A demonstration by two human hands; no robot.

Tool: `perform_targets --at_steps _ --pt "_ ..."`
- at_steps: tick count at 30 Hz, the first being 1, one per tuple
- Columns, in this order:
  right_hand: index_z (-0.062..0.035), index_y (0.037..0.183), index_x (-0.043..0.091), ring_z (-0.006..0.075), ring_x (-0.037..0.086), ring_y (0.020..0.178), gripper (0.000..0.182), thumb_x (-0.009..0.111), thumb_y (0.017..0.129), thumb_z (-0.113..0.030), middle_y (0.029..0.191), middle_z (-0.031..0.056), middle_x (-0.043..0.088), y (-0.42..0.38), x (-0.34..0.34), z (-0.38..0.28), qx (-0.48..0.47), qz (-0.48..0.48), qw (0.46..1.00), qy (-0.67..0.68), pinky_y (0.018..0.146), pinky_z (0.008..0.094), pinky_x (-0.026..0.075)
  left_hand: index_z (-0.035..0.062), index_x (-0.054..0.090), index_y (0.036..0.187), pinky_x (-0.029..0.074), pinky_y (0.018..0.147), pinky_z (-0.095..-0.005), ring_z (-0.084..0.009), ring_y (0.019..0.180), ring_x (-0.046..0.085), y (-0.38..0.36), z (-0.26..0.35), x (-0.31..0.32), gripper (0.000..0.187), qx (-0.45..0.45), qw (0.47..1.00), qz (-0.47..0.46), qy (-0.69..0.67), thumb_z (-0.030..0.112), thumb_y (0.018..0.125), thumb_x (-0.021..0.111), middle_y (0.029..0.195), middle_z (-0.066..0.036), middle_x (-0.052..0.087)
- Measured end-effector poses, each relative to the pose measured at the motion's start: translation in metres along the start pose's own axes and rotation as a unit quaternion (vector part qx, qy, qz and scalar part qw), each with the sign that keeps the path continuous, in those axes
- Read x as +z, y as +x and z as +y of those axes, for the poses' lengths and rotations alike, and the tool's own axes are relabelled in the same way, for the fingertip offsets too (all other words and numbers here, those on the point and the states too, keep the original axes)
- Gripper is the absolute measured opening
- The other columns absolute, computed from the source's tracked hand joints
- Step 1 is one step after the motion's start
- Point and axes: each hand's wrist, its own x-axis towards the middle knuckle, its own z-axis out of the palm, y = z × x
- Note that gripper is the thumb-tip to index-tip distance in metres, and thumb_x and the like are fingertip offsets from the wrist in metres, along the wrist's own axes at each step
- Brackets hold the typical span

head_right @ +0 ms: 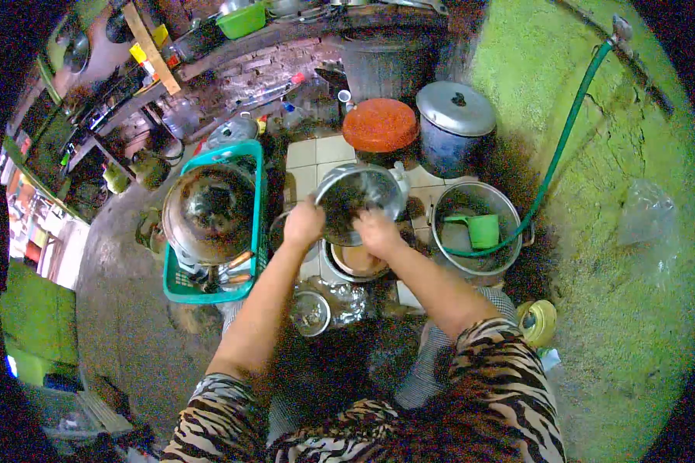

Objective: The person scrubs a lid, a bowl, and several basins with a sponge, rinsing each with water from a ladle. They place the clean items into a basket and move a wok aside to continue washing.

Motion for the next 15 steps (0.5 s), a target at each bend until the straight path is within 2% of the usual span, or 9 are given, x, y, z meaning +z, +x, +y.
perform_targets --at_steps 1,4,5,6,8,11,12,14,15 --pt "0.0005 0.103 0.053 0.0371 0.051 0.091 0.031 0.051 0.075 -0.013 0.097 0.0209 0.054 0.001 0.0 0.005 -0.037 0.058 0.997 -0.036 0.081 0.0411 0.044 0.0018 0.054 0.112 0.046 0.082 -0.0472 -0.041 0.09 0.059 0.0 0.005 0.0 0.04 -0.01 0.999 0.042 0.006 0.029 0.084 0.045 0.095 -0.026 0.062" --pt "0.0011 0.103 0.053 0.0381 0.051 0.095 0.03 0.048 0.08 -0.017 0.1 0.0217 0.055 0.01 -0.001 -0.016 -0.025 0.102 0.993 0.046 0.083 0.0426 0.043 0.0035 0.06 0.106 0.046 0.08 -0.0478 -0.0411 0.088 0.06 -0.01 0.007 0.008 0.041 -0.041 0.993 0.109 -0.015 0.035 0.085 0.045 0.092 -0.026 0.061" --pt "0.0025 0.103 0.052 0.0406 0.051 0.098 0.028 0.047 0.083 -0.016 0.102 0.0227 0.055 0.02 -0.007 -0.033 0.192 0.041 0.932 0.306 0.085 0.0446 0.042 0.0025 0.059 0.107 0.045 0.083 -0.0472 -0.0414 0.092 0.059 -0.004 -0.004 0.024 0.043 -0.049 0.994 0.045 -0.086 0.037 0.086 0.044 0.094 -0.027 0.061" --pt "0.0017 0.112 0.05 0.0396 0.053 0.098 0.036 0.045 0.081 -0.016 0.109 0.0222 0.054 0.02 0.006 -0.039 0.167 0.093 0.947 0.259 0.089 0.0462 0.041 0.0016 0.058 0.108 0.044 0.085 -0.0466 -0.0418 0.095 0.058 0.008 -0.017 0.046 0.046 -0.057 0.986 -0.023 -0.156 0.039 0.086 0.043 0.096 -0.027 0.061" --pt "0.0005 0.114 0.051 0.0391 0.052 0.101 0.039 0.048 0.079 -0.016 0.112 0.0225 0.054 0.001 0.021 -0.013 -0.08 0.131 0.988 0.023 0.087 0.0456 0.042 -0.0057 0.057 0.103 0.042 0.088 -0.0461 -0.0439 0.1 0.054 0.042 -0.063 0.078 0.049 -0.013 0.999 -0.048 -0.002 0.038 0.086 0.042 0.101 -0.032 0.057" --pt "0.0012 0.105 0.055 0.0382 0.053 0.095 0.038 0.059 0.071 -0.016 0.102 0.0227 0.054 -0.005 -0.006 0.002 0.004 -0.039 0.999 0.001 0.085 0.0437 0.043 -0.0049 0.057 0.103 0.042 0.088 -0.0465 -0.0437 0.1 0.054 0.005 -0.016 0.028 0.047 -0.037 0.999 -0.021 -0.03 0.035 0.085 0.042 0.103 -0.031 0.057" --pt "0.0012 0.105 0.055 0.0382 0.053 0.095 0.038 0.059 0.071 -0.016 0.102 0.0227 0.054 -0.003 0.005 -0.008 0.008 -0.04 0.999 0.005 0.085 0.0437 0.043 -0.005 0.057 0.103 0.042 0.088 -0.0466 -0.0431 0.1 0.054 0.002 -0.011 0.029 0.046 -0.055 0.997 -0.018 -0.042 0.033 0.084 0.042 0.103 -0.031 0.057" --pt "-0.0004 0.1 0.056 0.0351 0.054 0.092 0.037 0.064 0.069 -0.019 0.096 0.0199 0.055 -0.001 0.032 -0.036 0.057 0.087 0.983 0.153 0.083 0.0433 0.043 -0.0051 0.057 0.104 0.042 0.088 -0.0466 -0.0425 0.1 0.055 0.001 -0.008 0.04 0.045 -0.074 0.995 -0.021 -0.059 0.032 0.083 0.041 0.103 -0.03 0.057" --pt "-0.0048 0.097 0.058 0.0331 0.053 0.097 0.027 0.06 0.073 -0.018 0.102 0.0189 0.055 0.001 0.022 -0.048 0.061 0.056 0.986 0.144 0.086 0.0392 0.043 -0.0051 0.057 0.103 0.042 0.088 -0.0466 -0.0421 0.1 0.055 0.006 -0.015 0.048 0.044 -0.07 0.995 -0.028 -0.058 0.03 0.082 0.041 0.102 -0.03 0.057"
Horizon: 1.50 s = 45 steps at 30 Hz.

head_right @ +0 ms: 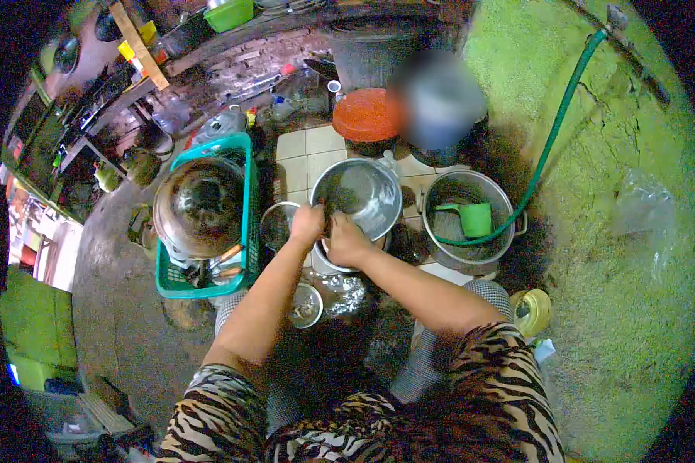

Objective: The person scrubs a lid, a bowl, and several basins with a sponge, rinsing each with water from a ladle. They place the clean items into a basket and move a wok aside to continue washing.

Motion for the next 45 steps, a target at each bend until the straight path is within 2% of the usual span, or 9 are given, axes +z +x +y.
perform_targets --at_steps 9,11,16,19,21,25,31,35,45 --pt "-0.001 0.105 0.054 0.0363 0.053 0.097 0.043 0.068 0.068 -0.017 0.101 0.0186 0.056 -0.051 -0.016 0.027 -0.002 -0.271 0.962 0.023 0.086 0.0413 0.043 0.0012 0.062 0.099 0.047 0.084 -0.044 -0.0369 0.097 0.059 0.015 -0.032 0.027 0.037 -0.016 0.99 -0.078 0.117 0.028 0.08 0.046 0.101 -0.025 0.06" --pt "-0.0026 0.111 0.054 0.0348 0.054 0.099 0.053 0.072 0.067 -0.027 0.104 0.0188 0.057 -0.054 -0.032 0.041 0.022 -0.45 0.892 0.044 0.088 0.0397 0.043 0.004 0.066 0.093 0.049 0.081 -0.042 -0.0331 0.094 0.062 0.022 -0.054 0.059 0.034 0.17 0.89 -0.208 0.368 0.028 0.079 0.047 0.103 -0.024 0.061" --pt "-0.0072 0.12 0.054 0.0254 0.055 0.104 0.066 0.074 0.066 -0.04 0.114 0.0157 0.058 -0.029 -0.104 0.077 0.039 -0.595 0.801 0.052 0.09 0.036 0.042 0.0023 0.063 0.083 0.051 0.057 -0.0409 -0.0302 0.068 0.063 0.027 -0.127 0.22 0.019 -0.17 0.903 -0.32 -0.23 0.015 0.077 0.05 0.075 -0.018 0.062" --pt "-0.006 0.118 0.055 0.0208 0.06 0.092 0.058 0.071 0.072 -0.038 0.107 0.0091 0.063 -0.042 -0.095 0.142 0.143 -0.544 0.792 0.237 0.086 0.0313 0.044 0.0011 0.062 0.094 0.051 0.072 -0.0376 -0.0317 0.084 0.065 -0.004 -0.116 0.263 0.03 0.166 0.908 -0.303 0.238 0.025 0.075 0.061 0.089 -0.025 0.063" --pt "-0.0048 0.111 0.058 0.0187 0.061 0.085 0.044 0.066 0.079 -0.034 0.104 0.007 0.063 -0.044 -0.09 0.168 0.239 -0.448 0.818 0.271 0.077 0.0329 0.049 0.0005 0.056 0.111 0.048 0.082 -0.0406 -0.034 0.097 0.06 -0.05 -0.07 0.227 0.048 -0.064 0.965 -0.245 0.07 0.033 0.076 0.063 0.101 -0.024 0.061" --pt "-0.0041 0.105 0.059 0.0182 0.062 0.081 0.033 0.059 0.085 -0.031 0.099 0.0078 0.064 -0.034 -0.078 0.212 0.427 -0.249 0.73 0.472 0.065 0.0344 0.053 -0.0048 0.049 0.117 0.044 0.089 -0.0412 -0.0374 0.104 0.055 -0.067 -0.101 0.278 0.06 -0.122 0.967 -0.217 0.061 0.04 0.078 0.061 0.107 -0.026 0.058" --pt "-0.0068 0.11 0.055 0.0187 0.064 0.081 0.031 0.055 0.087 -0.028 0.098 0.0068 0.064 -0.002 -0.054 0.264 0.434 0.016 0.599 0.672 0.065 0.0379 0.054 -0.0008 0.06 0.084 0.048 0.073 -0.0471 -0.0384 0.081 0.061 -0.016 -0.049 0.229 0.046 0.004 0.988 -0.115 0.103 0.044 0.083 0.054 0.094 -0.022 0.063" --pt "-0.0082 0.112 0.054 0.0175 0.063 0.082 0.033 0.059 0.084 -0.025 0.1 0.0051 0.063 0.016 -0.052 0.269 0.342 0.007 0.684 0.644 0.069 0.0376 0.054 0.0013 0.063 0.071 0.048 0.061 -0.0455 -0.0381 0.064 0.061 0.106 0.023 0.177 0.046 0.156 0.984 0.087 -0.008 0.04 0.089 0.046 0.066 -0.022 0.06" --pt "0.0024 0.112 0.049 0.0306 0.064 0.085 0.031 0.048 0.088 -0.016 0.103 0.0179 0.062 0.024 -0.02 0.288 0.386 0.056 0.492 0.778 0.072 0.0437 0.055 0.0101 0.068 0.089 0.047 0.079 -0.0425 -0.0325 0.089 0.061 0.206 0.121 0.17 0.042 0.203 0.956 -0.056 0.204 0.048 0.085 0.048 0.092 -0.016 0.065"
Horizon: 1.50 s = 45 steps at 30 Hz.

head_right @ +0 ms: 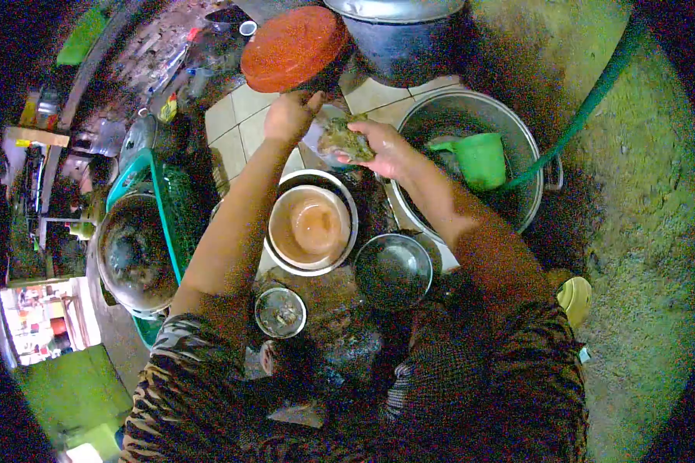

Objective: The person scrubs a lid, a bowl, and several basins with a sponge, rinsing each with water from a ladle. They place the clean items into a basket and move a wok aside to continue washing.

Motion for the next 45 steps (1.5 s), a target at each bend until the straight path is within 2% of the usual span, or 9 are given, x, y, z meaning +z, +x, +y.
perform_targets --at_steps 10,13,16,20,23,28,36,40,45 --pt "0.0018 0.109 0.05 0.0322 0.062 0.09 0.029 0.052 0.085 -0.013 0.105 0.0198 0.06 -0.019 0.009 0.002 0.103 0.002 0.993 0.062 0.076 0.0418 0.055 0.0077 0.067 0.091 0.047 0.077 -0.0434 -0.0353 0.088 0.061 -0.001 -0.017 0.013 0.051 -0.021 0.999 0.029 -0.025 0.052 0.086 0.043 0.09 -0.02 0.064" --pt "-0.0074 0.107 0.053 0.0249 0.061 0.078 0.029 0.061 0.082 -0.02 0.098 0.0119 0.061 -0.043 0.011 0.011 0.108 0.002 0.994 0.018 0.064 0.0347 0.053 -0.0018 0.064 0.087 0.044 0.077 -0.0451 -0.0401 0.088 0.059 -0.017 -0.052 0.022 0.061 -0.125 0.954 0.03 -0.27 0.054 0.087 0.039 0.091 -0.027 0.061" --pt "-0.0157 0.104 0.057 0.0162 0.057 0.072 0.03 0.067 0.079 -0.029 0.094 0.0041 0.062 -0.075 0.013 0.011 0.128 0.006 0.991 -0.026 0.055 0.0271 0.047 -0.0056 0.062 0.09 0.044 0.08 -0.0481 -0.0416 0.088 0.059 -0.077 -0.127 0.085 0.057 -0.156 0.974 0.13 -0.104 0.049 0.087 0.043 0.09 -0.029 0.06" --pt "-0.0146 0.106 0.059 0.0145 0.059 0.07 0.03 0.066 0.08 -0.029 0.091 0.0033 0.064 -0.109 0.0 0.012 0.15 -0.015 0.976 -0.156 0.055 0.0274 0.048 -0.002 0.056 0.102 0.046 0.086 -0.041 -0.0366 0.102 0.057 -0.182 -0.202 0.154 0.049 -0.252 0.961 -0.113 0.005 0.039 0.076 0.061 0.107 -0.023 0.059" --pt "-0.0062 0.104 0.06 0.016 0.063 0.074 0.028 0.062 0.084 -0.024 0.091 0.0068 0.066 -0.114 -0.026 0.025 0.198 0.023 0.973 -0.117 0.054 0.0262 0.049 -0.0011 0.049 0.11 0.046 0.085 -0.0414 -0.0375 0.1 0.056 -0.213 -0.193 0.158 0.054 -0.319 0.941 -0.063 -0.092 0.036 0.074 0.065 0.104 -0.025 0.058" --pt "-0.0058 0.103 0.06 0.0155 0.063 0.074 0.027 0.06 0.084 -0.025 0.091 0.007 0.066 -0.14 -0.01 0.019 0.177 -0.006 0.964 -0.199 0.053 0.0252 0.049 0.0056 0.037 0.119 0.048 0.075 -0.0444 -0.0385 0.087 0.059 -0.215 -0.136 0.093 0.063 -0.319 0.918 0.183 -0.152 0.029 0.07 0.07 0.096 -0.022 0.06" --pt "-0.0043 0.099 0.062 0.0133 0.058 0.078 0.025 0.061 0.078 -0.019 0.093 0.0066 0.064 -0.164 0.074 0.003 0.111 -0.063 0.838 -0.531 0.062 0.0277 0.048 0.0116 0.043 0.124 0.051 0.056 -0.0347 -0.0214 0.069 0.063 -0.231 -0.08 -0.041 0.044 0.203 0.946 0.08 0.241 0.015 0.08 0.049 0.081 -0.006 0.057" --pt "-0.0026 0.1 0.061 0.0146 0.058 0.084 0.029 0.065 0.077 -0.02 0.094 0.0071 0.064 -0.168 0.137 -0.001 0.0 -0.158 0.63 -0.76 0.076 0.0292 0.046 0.0135 0.045 0.124 0.051 0.059 -0.0377 -0.0249 0.071 0.063 -0.255 -0.068 -0.122 0.045 0.163 0.949 0.131 0.237 0.014 0.079 0.049 0.083 -0.009 0.058" --pt "-0.0018 0.102 0.061 0.0206 0.06 0.086 0.036 0.064 0.078 -0.029 0.093 0.014 0.063 -0.185 0.235 0.024 -0.113 -0.154 0.788 -0.585 0.078 0.0341 0.048 0.0088 0.06 0.109 0.05 0.071 -0.0385 -0.0316 0.08 0.063 -0.308 -0.055 -0.216 0.038 -0.007 0.931 0.363 -0.036 0.016 0.072 0.057 0.096 -0.018 0.063"
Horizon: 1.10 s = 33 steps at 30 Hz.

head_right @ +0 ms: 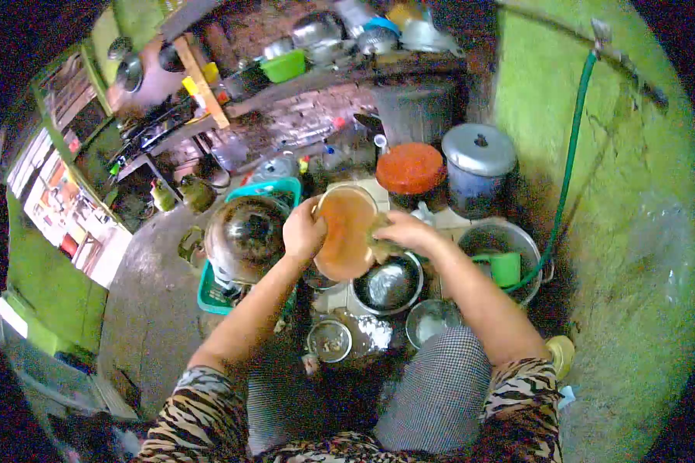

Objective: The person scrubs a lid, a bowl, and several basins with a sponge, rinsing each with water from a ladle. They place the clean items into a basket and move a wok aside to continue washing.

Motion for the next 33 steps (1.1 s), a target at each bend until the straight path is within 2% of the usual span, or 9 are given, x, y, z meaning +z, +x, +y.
perform_targets --at_steps 3,5,8,10,15,21,24,29,33 --pt "0.0018 0.106 0.057 0.0298 0.059 0.093 0.039 0.058 0.084 -0.03 0.101 0.0196 0.06 0.038 0.052 -0.025 -0.162 0.258 0.937 -0.17 0.082 0.0366 0.046 0.0069 0.064 0.103 0.049 0.071 -0.036 -0.0302 0.077 0.064 -0.006 0.004 -0.024 0.032 -0.111 0.976 0.049 -0.179 0.016 0.072 0.058 0.09 -0.019 0.065" --pt "0.0041 0.103 0.055 0.0342 0.054 0.101 0.034 0.052 0.087 -0.026 0.108 0.0243 0.056 0.044 0.093 -0.041 -0.133 0.116 0.953 -0.247 0.086 0.0382 0.044 0.0051 0.065 0.101 0.049 0.068 -0.0345 -0.0288 0.073 0.065 -0.013 0.021 -0.035 0.032 -0.144 0.941 0.104 -0.287 0.014 0.072 0.056 0.083 -0.017 0.066" --pt "0.0041 0.099 0.055 0.0372 0.052 0.102 0.026 0.052 0.084 -0.017 0.109 0.0246 0.054 0.035 0.131 -0.025 -0.206 0.082 0.965 0.14 0.086 0.0404 0.044 0.0068 0.065 0.101 0.049 0.067 -0.0334 -0.024 0.07 0.064 -0.021 -0.007 -0.015 0.033 -0.14 0.949 0.138 -0.246 0.011 0.069 0.056 0.08 -0.015 0.066" --pt "0.0039 0.099 0.053 0.0383 0.05 0.102 0.026 0.055 0.078 -0.011 0.109 0.0251 0.052 0.004 0.109 -0.051 -0.078 0.125 0.931 -0.333 0.087 0.04 0.043 0.0065 0.065 0.101 0.049 0.068 -0.0338 -0.0242 0.069 0.063 -0.028 -0.007 -0.029 0.034 -0.184 0.924 0.086 -0.323 0.01 0.069 0.054 0.076 -0.015 0.065" --pt "-0.001 0.094 0.055 0.0311 0.054 0.086 0.021 0.054 0.073 -0.002 0.099 0.0213 0.056 0.007 0.152 -0.06 -0.22 0.211 0.951 -0.062 0.078 0.038 0.045 0.0051 0.066 0.101 0.049 0.062 -0.0291 -0.014 0.061 0.06 -0.024 -0.023 -0.006 0.034 -0.189 0.888 0.072 -0.414 0.008 0.07 0.053 0.072 -0.011 0.065" --pt "-0.003 0.108 0.052 0.021 0.051 0.096 0.029 0.053 0.079 -0.008 0.104 0.0178 0.054 0.077 0.115 0.047 -0.208 0.343 0.795 -0.456 0.085 0.0349 0.044 0.004 0.066 0.1 0.049 0.069 -0.0276 -0.016 0.071 0.062 -0.023 -0.011 -0.004 0.033 -0.208 0.898 0.073 -0.381 0.008 0.07 0.054 0.08 -0.011 0.067" --pt "-0.0058 0.115 0.047 0.0167 0.051 0.098 0.031 0.049 0.088 -0.019 0.107 0.0111 0.054 0.121 0.154 0.106 -0.164 0.135 0.949 0.233 0.087 0.0316 0.044 0.0059 0.066 0.1 0.049 0.072 -0.0289 -0.0196 0.077 0.064 -0.02 -0.019 -0.011 0.033 -0.214 0.922 0.065 -0.316 0.009 0.07 0.055 0.085 -0.012 0.067" --pt "-0.0033 0.104 0.056 0.0308 0.057 0.091 0.03 0.047 0.088 -0.026 0.097 0.019 0.06 0.055 0.147 0.025 -0.134 0.006 0.937 -0.323 0.08 0.0384 0.046 0.0114 0.069 0.097 0.049 0.072 -0.0304 -0.024 0.074 0.064 -0.016 -0.039 0.013 0.029 -0.251 0.904 0.083 -0.335 0.014 0.069 0.058 0.082 -0.014 0.066" --pt "0.0008 0.093 0.058 0.0394 0.058 0.08 0.027 0.054 0.082 -0.023 0.08 0.0222 0.059 0.058 0.155 0.051 -0.32 0.054 0.889 -0.321 0.073 0.0448 0.046 0.0108 0.069 0.094 0.049 0.071 -0.0308 -0.0238 0.072 0.064 -0.02 -0.043 0.026 0.027 -0.255 0.929 0.037 -0.266 0.015 0.069 0.06 0.08 -0.014 0.066"
